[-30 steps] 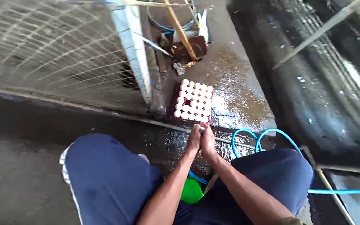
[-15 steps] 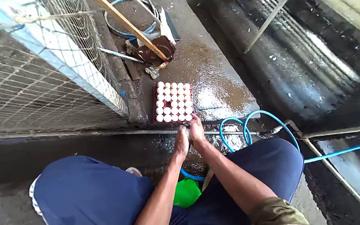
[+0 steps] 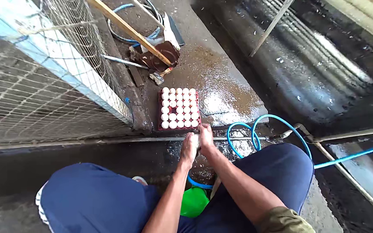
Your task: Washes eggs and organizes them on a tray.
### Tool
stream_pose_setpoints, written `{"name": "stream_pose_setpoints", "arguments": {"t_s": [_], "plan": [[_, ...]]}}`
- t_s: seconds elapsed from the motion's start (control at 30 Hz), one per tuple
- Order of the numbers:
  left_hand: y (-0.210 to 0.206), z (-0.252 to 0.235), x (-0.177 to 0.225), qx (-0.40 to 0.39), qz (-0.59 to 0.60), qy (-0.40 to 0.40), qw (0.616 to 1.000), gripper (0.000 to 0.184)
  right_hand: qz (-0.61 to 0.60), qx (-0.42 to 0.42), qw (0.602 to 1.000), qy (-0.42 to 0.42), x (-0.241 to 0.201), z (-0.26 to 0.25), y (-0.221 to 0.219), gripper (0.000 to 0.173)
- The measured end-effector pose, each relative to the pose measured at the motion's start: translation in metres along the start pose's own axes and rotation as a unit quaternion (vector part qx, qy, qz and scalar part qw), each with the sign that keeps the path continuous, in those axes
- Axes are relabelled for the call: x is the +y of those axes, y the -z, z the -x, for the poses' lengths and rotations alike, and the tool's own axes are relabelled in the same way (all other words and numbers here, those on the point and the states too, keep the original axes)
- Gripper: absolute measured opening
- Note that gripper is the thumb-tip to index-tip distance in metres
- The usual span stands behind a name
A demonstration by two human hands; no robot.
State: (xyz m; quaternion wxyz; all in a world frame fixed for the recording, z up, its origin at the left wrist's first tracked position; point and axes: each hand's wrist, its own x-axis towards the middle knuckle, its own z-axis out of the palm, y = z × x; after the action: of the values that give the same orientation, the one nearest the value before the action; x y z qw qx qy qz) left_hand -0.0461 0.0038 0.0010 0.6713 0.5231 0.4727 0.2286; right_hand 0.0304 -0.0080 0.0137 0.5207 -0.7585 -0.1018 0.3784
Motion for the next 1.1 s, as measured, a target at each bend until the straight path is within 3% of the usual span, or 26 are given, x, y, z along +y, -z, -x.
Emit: {"name": "stream_pose_setpoints", "arguments": {"t_s": [0.13, 0.23, 0.37, 0.47, 0.57, 0.73, 0.8, 0.93, 1.03, 1.1], "plan": [[0.005, 0.004, 0.003, 0.010, -0.004, -0.023, 1.000, 0.047, 0.027, -0.022, 0.998, 0.058, 0.004, 0.020, -0.005, 0.044], [0.003, 0.005, 0.008, 0.018, 0.003, -0.002, 1.000, 0.047, -0.026, -0.003, 1.000, -0.005, -0.001, 0.001, -0.004, 0.041], [0.005, 0.005, 0.005, 0.014, -0.010, 0.004, 1.000, 0.048, 0.022, -0.015, 0.998, 0.049, 0.005, 0.019, -0.005, 0.043], [0.004, 0.002, 0.007, 0.011, -0.009, 0.023, 1.000, 0.050, -0.009, -0.003, 1.000, -0.019, -0.003, 0.004, -0.003, 0.040], [0.005, 0.002, 0.008, 0.020, -0.019, 0.015, 0.999, 0.048, 0.015, -0.018, 0.998, 0.051, 0.005, 0.022, -0.005, 0.043], [0.012, 0.000, 0.007, -0.081, 0.041, 0.081, 0.993, 0.046, -0.106, -0.059, 0.985, -0.121, -0.002, -0.023, 0.007, 0.037], [0.016, -0.005, 0.004, -0.074, 0.086, 0.055, 0.992, 0.041, -0.106, -0.071, 0.989, -0.075, -0.003, -0.012, 0.005, 0.037], [0.008, -0.002, 0.010, -0.015, 0.075, -0.001, 0.997, 0.047, 0.040, -0.064, 0.994, 0.080, -0.002, 0.020, 0.000, 0.043], [0.000, 0.001, 0.005, -0.005, 0.023, -0.020, 1.000, 0.051, 0.001, -0.038, 0.999, 0.016, -0.003, 0.006, 0.001, 0.038], [-0.002, -0.003, 0.001, 0.036, 0.023, -0.058, 0.997, 0.045, 0.022, -0.058, 0.997, 0.045, -0.001, 0.017, -0.002, 0.042]]}}
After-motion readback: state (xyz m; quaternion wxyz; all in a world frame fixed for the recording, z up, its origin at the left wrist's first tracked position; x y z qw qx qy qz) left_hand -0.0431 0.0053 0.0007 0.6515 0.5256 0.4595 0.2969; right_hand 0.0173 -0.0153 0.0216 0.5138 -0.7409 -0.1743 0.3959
